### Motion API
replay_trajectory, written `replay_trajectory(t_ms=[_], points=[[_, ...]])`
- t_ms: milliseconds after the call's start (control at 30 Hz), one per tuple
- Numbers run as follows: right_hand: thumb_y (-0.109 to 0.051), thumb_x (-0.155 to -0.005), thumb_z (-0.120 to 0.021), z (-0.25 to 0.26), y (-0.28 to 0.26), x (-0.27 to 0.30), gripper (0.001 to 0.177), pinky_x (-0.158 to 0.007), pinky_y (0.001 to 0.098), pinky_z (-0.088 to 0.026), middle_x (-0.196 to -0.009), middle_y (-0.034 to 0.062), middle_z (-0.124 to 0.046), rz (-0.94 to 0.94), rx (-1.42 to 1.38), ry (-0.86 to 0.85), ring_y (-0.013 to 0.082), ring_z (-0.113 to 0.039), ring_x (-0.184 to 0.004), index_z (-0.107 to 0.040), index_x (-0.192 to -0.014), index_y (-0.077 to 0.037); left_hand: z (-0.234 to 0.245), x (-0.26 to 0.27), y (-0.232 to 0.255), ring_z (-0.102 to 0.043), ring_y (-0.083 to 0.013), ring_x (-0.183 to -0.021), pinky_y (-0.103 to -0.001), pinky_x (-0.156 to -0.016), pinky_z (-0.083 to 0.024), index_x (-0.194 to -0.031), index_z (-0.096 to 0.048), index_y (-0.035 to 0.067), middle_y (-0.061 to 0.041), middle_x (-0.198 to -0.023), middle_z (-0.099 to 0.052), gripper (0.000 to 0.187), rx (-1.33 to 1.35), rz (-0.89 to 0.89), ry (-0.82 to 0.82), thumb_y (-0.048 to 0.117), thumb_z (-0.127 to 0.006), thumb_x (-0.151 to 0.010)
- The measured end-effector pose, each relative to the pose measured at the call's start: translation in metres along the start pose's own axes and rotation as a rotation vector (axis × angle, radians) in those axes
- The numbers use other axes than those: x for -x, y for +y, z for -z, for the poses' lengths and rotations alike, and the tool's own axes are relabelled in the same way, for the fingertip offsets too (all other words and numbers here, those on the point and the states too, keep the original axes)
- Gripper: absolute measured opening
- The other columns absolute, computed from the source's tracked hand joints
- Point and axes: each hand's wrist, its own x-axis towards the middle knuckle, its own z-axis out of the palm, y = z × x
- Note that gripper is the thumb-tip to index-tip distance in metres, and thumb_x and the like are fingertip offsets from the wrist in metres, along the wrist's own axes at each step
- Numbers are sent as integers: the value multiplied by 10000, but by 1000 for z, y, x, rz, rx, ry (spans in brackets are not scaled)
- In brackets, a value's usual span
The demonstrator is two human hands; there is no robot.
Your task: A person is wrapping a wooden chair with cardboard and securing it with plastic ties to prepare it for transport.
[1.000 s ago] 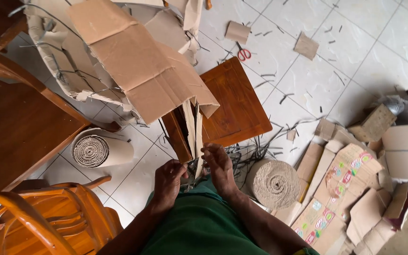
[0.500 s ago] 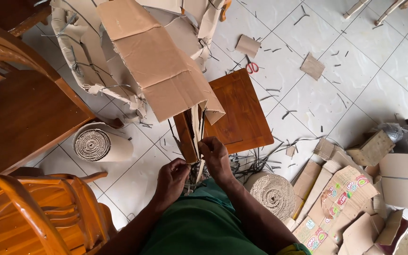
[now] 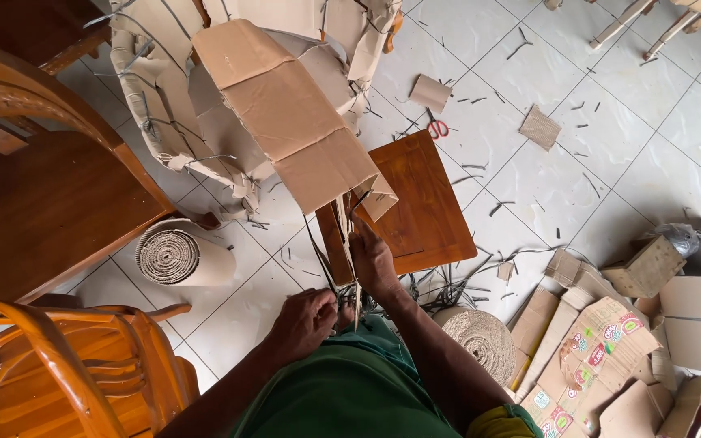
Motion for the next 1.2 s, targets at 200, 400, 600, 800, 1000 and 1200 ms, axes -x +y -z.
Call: replay_trajectory(t_ms=[200, 400, 600, 800, 1000, 1200], points=[[-41, -1020, -495, -3, 1, -2, 412, -541, 271, -393, -729, 11, -541, 52, -84, 34, 112, -448, -602, -565, -1426, -55, 17, 0, 31, -555, -171, -563, -305, -544, -477, -744, -522, 31, -38, -977, -825, 113, 136, -90, -169, -2, -607, -811], [-53, -1038, -468, -2, -2, 4, 412, -498, 271, -370, -669, 6, -514, 33, -83, 41, 104, -421, -546, -572, -1435, -87, 4, 9, 28, -492, -196, -555, -370, -561, -432, -765, -555, 64, -42, -666, -592, 152, 134, 40, -361, 99, -637, -888], [-85, -1060, -460, 5, -11, 26, 401, -463, 264, -319, -641, 12, -503, 100, -111, 35, 91, -394, -516, -555, -1448, -50, -9, 1, 24, -620, -230, -649, -391, -623, -477, -854, -619, 75, -59, -776, -701, 173, 80, 70, -454, 224, -605, -940], [-119, -1043, -461, 8, 10, 83, 444, -311, 257, -353, -560, 22, -583, 206, -47, 84, 108, -474, -397, -469, -1475, -19, -34, 4, 12, -497, -172, -668, -335, -634, -440, -825, -556, 34, -57, -788, -579, 129, 284, 40, -271, 67, -604, -941], [-91, -1017, -534, 4, 22, 140, 48, -456, 303, -517, -689, 51, -640, -73, -95, 55, 132, -586, -551, -540, -1049, -56, -54, 11, -6, -505, -181, -753, -321, -652, -457, -947, -604, 38, -77, -979, -502, 35, 221, -80, -80, 21, -621, -922], [-143, -983, -584, 4, 15, 154, 175, -587, 325, -545, -824, 86, -710, -186, -44, -301, 151, -623, -650, -676, -915, -11, -54, 7, 1, -666, -130, -787, -247, -705, -564, -954, -652, -1, -123, -1137, -792, 144, 571, 346, -197, 126, -585, -948]])
